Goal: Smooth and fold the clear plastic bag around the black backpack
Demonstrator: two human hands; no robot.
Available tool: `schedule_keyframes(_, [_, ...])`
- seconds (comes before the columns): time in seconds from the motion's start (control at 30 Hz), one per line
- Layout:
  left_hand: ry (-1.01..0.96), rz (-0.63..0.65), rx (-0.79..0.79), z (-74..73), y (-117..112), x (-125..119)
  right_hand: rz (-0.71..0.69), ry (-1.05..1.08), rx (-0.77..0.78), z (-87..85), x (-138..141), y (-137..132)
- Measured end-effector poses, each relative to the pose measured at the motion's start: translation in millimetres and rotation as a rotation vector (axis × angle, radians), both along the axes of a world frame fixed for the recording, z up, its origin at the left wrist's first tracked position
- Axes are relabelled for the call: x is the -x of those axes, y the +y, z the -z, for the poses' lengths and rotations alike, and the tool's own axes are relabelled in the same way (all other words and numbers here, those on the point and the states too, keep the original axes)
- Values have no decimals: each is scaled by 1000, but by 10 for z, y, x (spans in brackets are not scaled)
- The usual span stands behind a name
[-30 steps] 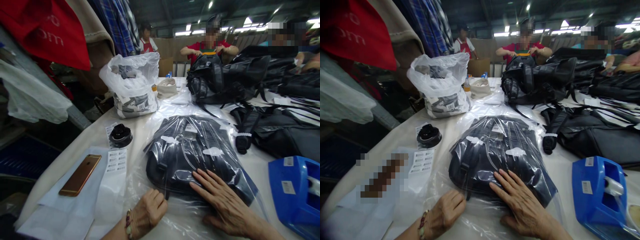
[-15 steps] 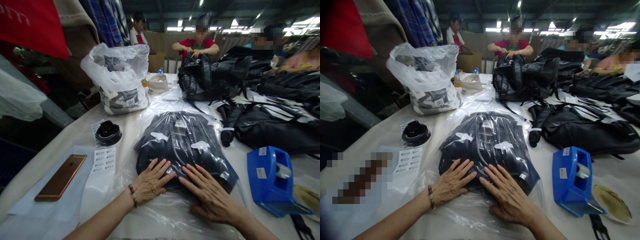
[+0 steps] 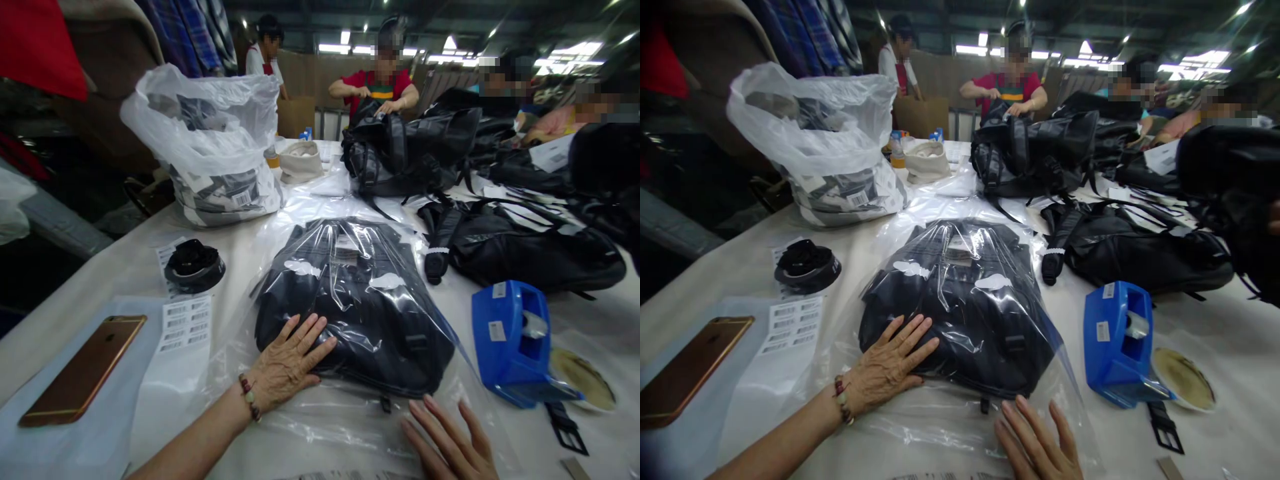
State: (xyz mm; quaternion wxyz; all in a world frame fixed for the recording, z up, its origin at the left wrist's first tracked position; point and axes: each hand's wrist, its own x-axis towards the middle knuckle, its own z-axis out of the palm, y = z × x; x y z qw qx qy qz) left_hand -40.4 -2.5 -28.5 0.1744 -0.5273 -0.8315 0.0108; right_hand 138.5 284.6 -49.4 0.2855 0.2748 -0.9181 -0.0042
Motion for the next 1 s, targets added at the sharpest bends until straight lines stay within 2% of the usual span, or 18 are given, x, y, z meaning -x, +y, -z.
schedule_keyframes(0.1, [3, 10, -6, 14, -1, 4, 160, -9, 2, -22, -56, 32])
schedule_keyframes(0.17, [-16, 9, -13, 28, -7, 7, 197, -20, 11, -17, -56, 65])
schedule_keyframes(0.3, [-52, 17, -65, 31, -13, 7, 156, -71, 39, 26, -29, 139])
schedule_keyframes(0.4, [-64, 21, -44, 9, -13, -1, 102, -77, 53, 38, -23, 120])
schedule_keyframes(0.53, [-58, 34, -21, -17, -12, -11, 13, -64, 185, -32, -21, -56])
schedule_keyframes(0.63, [-51, 29, -19, -11, -12, -7, -51, -107, 148, -72, -16, -213])
schedule_keyframes(0.83, [-48, 25, -9, -3, -15, 3, 40, -95, 231, 25, -3, -344])
schedule_keyframes(1.0, [-48, 31, -3, -18, -24, -7, -10, -191, 54, -52, -21, -291])
